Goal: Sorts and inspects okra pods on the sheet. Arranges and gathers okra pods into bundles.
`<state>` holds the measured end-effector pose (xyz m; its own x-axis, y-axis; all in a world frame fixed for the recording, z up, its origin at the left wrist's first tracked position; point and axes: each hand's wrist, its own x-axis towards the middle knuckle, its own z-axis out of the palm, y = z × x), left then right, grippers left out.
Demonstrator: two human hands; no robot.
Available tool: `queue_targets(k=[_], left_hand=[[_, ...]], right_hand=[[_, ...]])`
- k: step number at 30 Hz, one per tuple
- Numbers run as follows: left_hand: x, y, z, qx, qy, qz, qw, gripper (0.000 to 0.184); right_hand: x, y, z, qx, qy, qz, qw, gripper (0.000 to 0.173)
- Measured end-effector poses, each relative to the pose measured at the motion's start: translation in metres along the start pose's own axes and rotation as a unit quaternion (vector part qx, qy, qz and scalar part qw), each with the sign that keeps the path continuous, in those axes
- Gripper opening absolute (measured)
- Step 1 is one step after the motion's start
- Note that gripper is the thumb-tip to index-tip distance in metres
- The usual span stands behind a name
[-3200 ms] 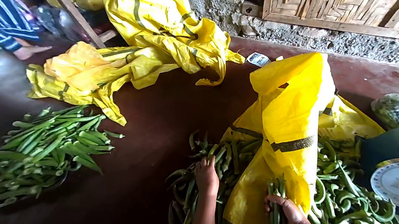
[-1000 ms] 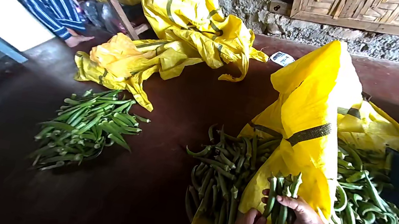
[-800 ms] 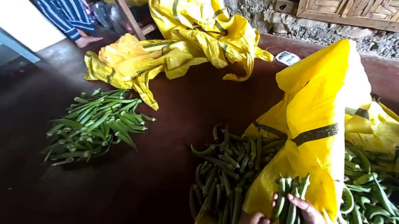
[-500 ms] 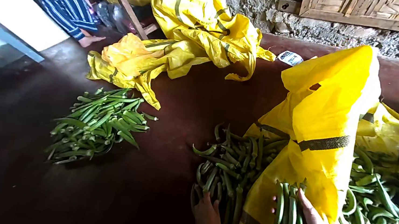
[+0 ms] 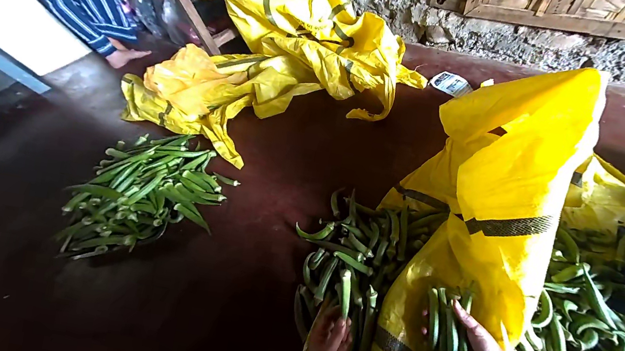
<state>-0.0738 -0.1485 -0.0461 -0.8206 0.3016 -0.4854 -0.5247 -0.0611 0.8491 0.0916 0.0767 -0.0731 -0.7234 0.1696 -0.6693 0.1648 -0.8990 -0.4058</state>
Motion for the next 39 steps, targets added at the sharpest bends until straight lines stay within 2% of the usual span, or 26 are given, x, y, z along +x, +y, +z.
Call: queue_targets(k=[2,5,7,9,13,16,19,22,25,29,31,33,36,39], left_hand=[[-0.012,0.006,0.006,0.133,0.000,0.070,0.989,0.034],[-0.026,0.005,0.017,0.295,-0.007,0.225,0.929,0.034],[-0.032,-0.002,0.027,0.330,-0.003,0.325,0.886,0.031],[-0.040,-0.005,0.039,0.341,-0.005,0.386,0.857,0.030],[-0.049,-0.014,0.054,0.343,-0.034,0.456,0.821,0.014],[-0.051,-0.019,0.057,0.333,-0.071,0.462,0.819,0.008],[-0.051,-0.021,0.055,0.326,-0.095,0.458,0.822,0.016],[-0.052,-0.017,0.051,0.337,-0.109,0.434,0.828,0.031],[-0.055,-0.016,0.052,0.373,-0.083,0.417,0.824,0.024],[-0.060,-0.018,0.058,0.395,-0.055,0.467,0.789,0.015],[-0.061,-0.019,0.060,0.390,-0.057,0.467,0.791,0.014],[-0.061,-0.016,0.060,0.393,-0.069,0.437,0.806,0.019],[-0.063,-0.005,0.055,0.388,-0.138,0.325,0.851,0.026],[-0.065,-0.003,0.054,0.297,-0.177,0.237,0.908,0.032]], right_hand=[[-0.002,0.000,0.003,-0.031,0.026,-0.004,0.999,0.045],[-0.010,0.001,0.023,-0.087,0.071,-0.047,0.993,0.030],[-0.013,0.002,0.036,-0.093,0.043,-0.076,0.992,0.038],[-0.015,0.004,0.049,-0.085,0.015,-0.088,0.992,0.048],[-0.012,0.010,0.065,-0.018,-0.001,-0.094,0.995,0.042],[-0.007,0.011,0.067,0.043,-0.021,-0.093,0.994,0.030],[-0.008,0.008,0.068,0.074,-0.036,-0.099,0.992,0.029],[-0.009,0.006,0.062,0.079,-0.066,-0.110,0.989,0.041],[-0.008,0.006,0.056,0.097,-0.101,-0.124,0.982,0.049],[-0.004,0.007,0.047,0.094,-0.161,-0.144,0.972,0.067],[-0.003,0.008,0.045,0.091,-0.164,-0.148,0.971,0.070],[-0.006,0.007,0.050,0.086,-0.140,-0.153,0.974,0.076],[-0.008,0.003,0.057,0.092,-0.097,-0.161,0.978,0.085],[-0.007,0.002,0.058,0.094,-0.095,-0.164,0.977,0.085]])
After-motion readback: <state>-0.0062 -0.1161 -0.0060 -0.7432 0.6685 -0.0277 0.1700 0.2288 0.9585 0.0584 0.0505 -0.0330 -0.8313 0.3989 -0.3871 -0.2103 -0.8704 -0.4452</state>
